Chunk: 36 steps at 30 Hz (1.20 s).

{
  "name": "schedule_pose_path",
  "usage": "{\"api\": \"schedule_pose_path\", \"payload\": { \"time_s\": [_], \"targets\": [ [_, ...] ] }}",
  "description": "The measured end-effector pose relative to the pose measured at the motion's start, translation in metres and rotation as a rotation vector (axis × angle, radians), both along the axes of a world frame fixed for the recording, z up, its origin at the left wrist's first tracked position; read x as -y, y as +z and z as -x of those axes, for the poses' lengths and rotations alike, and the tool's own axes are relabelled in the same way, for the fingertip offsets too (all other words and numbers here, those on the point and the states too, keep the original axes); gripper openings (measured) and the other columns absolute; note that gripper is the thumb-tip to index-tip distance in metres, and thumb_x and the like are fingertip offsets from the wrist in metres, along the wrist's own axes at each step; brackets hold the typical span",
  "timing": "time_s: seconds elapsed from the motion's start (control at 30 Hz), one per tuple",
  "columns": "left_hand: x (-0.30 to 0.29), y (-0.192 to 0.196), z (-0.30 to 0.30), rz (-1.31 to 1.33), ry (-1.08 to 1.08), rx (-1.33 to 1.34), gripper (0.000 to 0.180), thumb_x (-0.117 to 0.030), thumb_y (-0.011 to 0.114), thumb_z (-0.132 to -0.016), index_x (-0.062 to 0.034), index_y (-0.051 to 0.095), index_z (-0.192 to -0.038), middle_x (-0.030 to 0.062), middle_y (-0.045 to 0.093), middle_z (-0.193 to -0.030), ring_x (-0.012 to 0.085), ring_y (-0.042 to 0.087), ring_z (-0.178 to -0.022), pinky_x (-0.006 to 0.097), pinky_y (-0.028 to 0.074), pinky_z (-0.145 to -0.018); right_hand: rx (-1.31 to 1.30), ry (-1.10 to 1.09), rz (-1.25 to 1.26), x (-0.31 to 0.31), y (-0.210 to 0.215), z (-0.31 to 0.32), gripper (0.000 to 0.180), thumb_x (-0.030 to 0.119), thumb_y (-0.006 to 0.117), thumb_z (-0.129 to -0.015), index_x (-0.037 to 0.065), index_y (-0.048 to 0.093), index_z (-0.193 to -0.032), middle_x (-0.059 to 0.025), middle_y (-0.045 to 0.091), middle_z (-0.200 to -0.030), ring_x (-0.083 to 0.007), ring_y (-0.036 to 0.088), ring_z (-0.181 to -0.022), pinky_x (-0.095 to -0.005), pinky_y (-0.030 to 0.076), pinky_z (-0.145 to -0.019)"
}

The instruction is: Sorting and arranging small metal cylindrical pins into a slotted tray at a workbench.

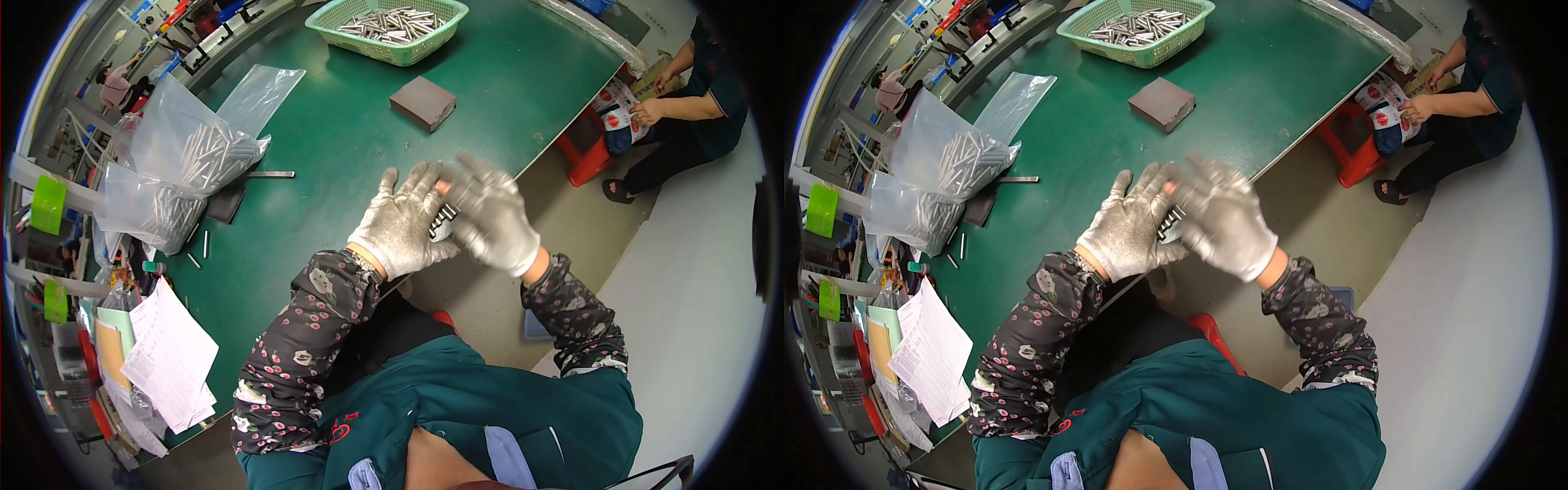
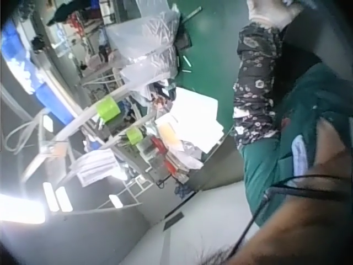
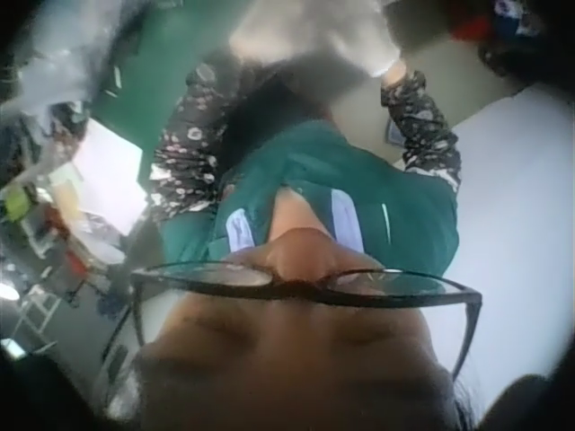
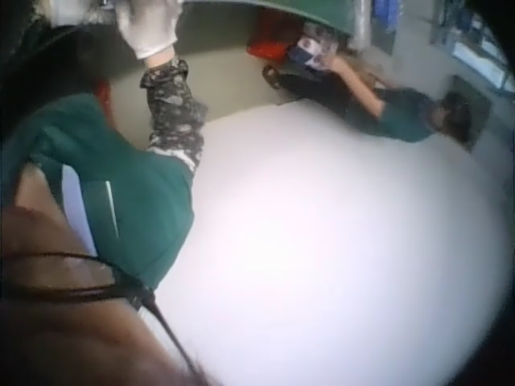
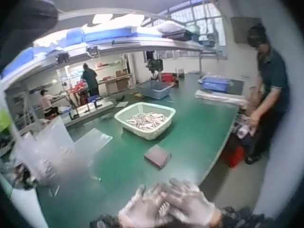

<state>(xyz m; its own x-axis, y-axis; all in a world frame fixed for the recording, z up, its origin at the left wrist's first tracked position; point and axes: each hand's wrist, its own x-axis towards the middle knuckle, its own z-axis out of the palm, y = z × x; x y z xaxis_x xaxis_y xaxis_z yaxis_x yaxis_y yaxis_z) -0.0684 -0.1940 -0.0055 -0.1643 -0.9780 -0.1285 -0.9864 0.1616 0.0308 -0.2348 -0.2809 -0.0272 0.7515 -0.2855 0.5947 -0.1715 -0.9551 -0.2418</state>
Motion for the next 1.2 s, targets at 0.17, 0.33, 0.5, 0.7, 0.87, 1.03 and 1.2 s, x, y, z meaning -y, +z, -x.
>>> {"api": "schedule_pose_path", "payload": {
  "time_s": [0.17, 0.33, 0.5, 0.7, 0.87, 1.03, 1.2],
  "targets": [
    [-0.003, 0.001, -0.004, 0.068, -0.013, -0.022, 0.092, -0.065, 0.049, -0.079, 0.0005, 0.027, -0.141, 0.0162, 0.026, -0.148, 0.0287, 0.020, -0.139, 0.051, 0.014, -0.112, -0.196, 0.106, -0.049, -0.013, -0.008, 0.024, 0.042, 0.027, 0.055, -0.084, 0.001, 0.056, -0.116, -0.0199, 0.049, -0.131, -0.0352, 0.041, -0.128, -0.0439, 0.031, -0.107],
    [0.001, -0.002, -0.003, 0.045, -0.031, -0.035, 0.093, -0.064, 0.051, -0.079, 0.0009, 0.028, -0.141, 0.0161, 0.026, -0.148, 0.0281, 0.019, -0.140, 0.051, 0.014, -0.112, -0.084, 0.151, -0.163, -0.008, -0.009, 0.015, 0.038, 0.028, 0.055, -0.085, -0.001, 0.059, -0.111, -0.0208, 0.057, -0.118, -0.0378, 0.050, -0.118, -0.0453, 0.039, -0.100],
    [0.000, 0.002, -0.003, 0.036, -0.030, -0.045, 0.094, -0.064, 0.053, -0.077, 0.0016, 0.028, -0.141, 0.0165, 0.028, -0.147, 0.0279, 0.021, -0.139, 0.052, 0.014, -0.111, 0.026, 0.293, -0.246, -0.004, -0.010, 0.031, 0.038, 0.025, 0.056, -0.083, -0.003, 0.059, -0.110, -0.0218, 0.061, -0.111, -0.0399, 0.053, -0.113, -0.0463, 0.042, -0.096],
    [-0.002, -0.004, -0.006, 0.141, -0.034, -0.097, 0.086, -0.058, 0.054, -0.080, 0.0028, 0.034, -0.137, 0.0178, 0.032, -0.144, 0.0295, 0.026, -0.137, 0.052, 0.016, -0.110, 0.029, -0.037, -0.126, -0.011, -0.009, 0.013, 0.036, 0.013, 0.060, -0.075, 0.000, 0.061, -0.109, -0.0165, 0.063, -0.111, -0.0352, 0.055, -0.113, -0.0456, 0.042, -0.096],
    [0.005, -0.011, 0.005, 0.197, 0.025, -0.199, 0.067, -0.046, 0.055, -0.085, 0.0032, 0.042, -0.128, 0.0211, 0.036, -0.140, 0.0339, 0.030, -0.134, 0.054, 0.021, -0.109, 0.105, -0.026, -0.057, -0.005, -0.025, 0.013, 0.036, 0.004, 0.061, -0.072, 0.001, 0.062, -0.108, -0.0144, 0.064, -0.109, -0.0330, 0.057, -0.110, -0.0447, 0.043, -0.095],
    [0.006, -0.017, 0.009, 0.305, 0.068, -0.232, 0.055, -0.038, 0.055, -0.086, 0.0026, 0.046, -0.123, 0.0217, 0.041, -0.136, 0.0350, 0.033, -0.132, 0.053, 0.023, -0.108, 0.269, -0.059, -0.269, -0.005, -0.036, 0.012, 0.042, 0.002, 0.059, -0.073, 0.001, 0.059, -0.115, -0.0126, 0.065, -0.106, -0.0326, 0.060, -0.102, -0.0425, 0.044, -0.092],
    [0.010, -0.014, 0.023, 0.324, 0.174, -0.260, 0.048, -0.032, 0.057, -0.086, 0.0019, 0.048, -0.119, 0.0222, 0.042, -0.136, 0.0356, 0.035, -0.131, 0.051, 0.026, -0.107, 0.327, -0.034, -0.275, -0.004, -0.039, 0.009, 0.047, -0.003, 0.057, -0.073, 0.001, 0.056, -0.120, -0.0117, 0.066, -0.103, -0.0319, 0.062, -0.098, -0.0415, 0.043, -0.093]
  ]
}}
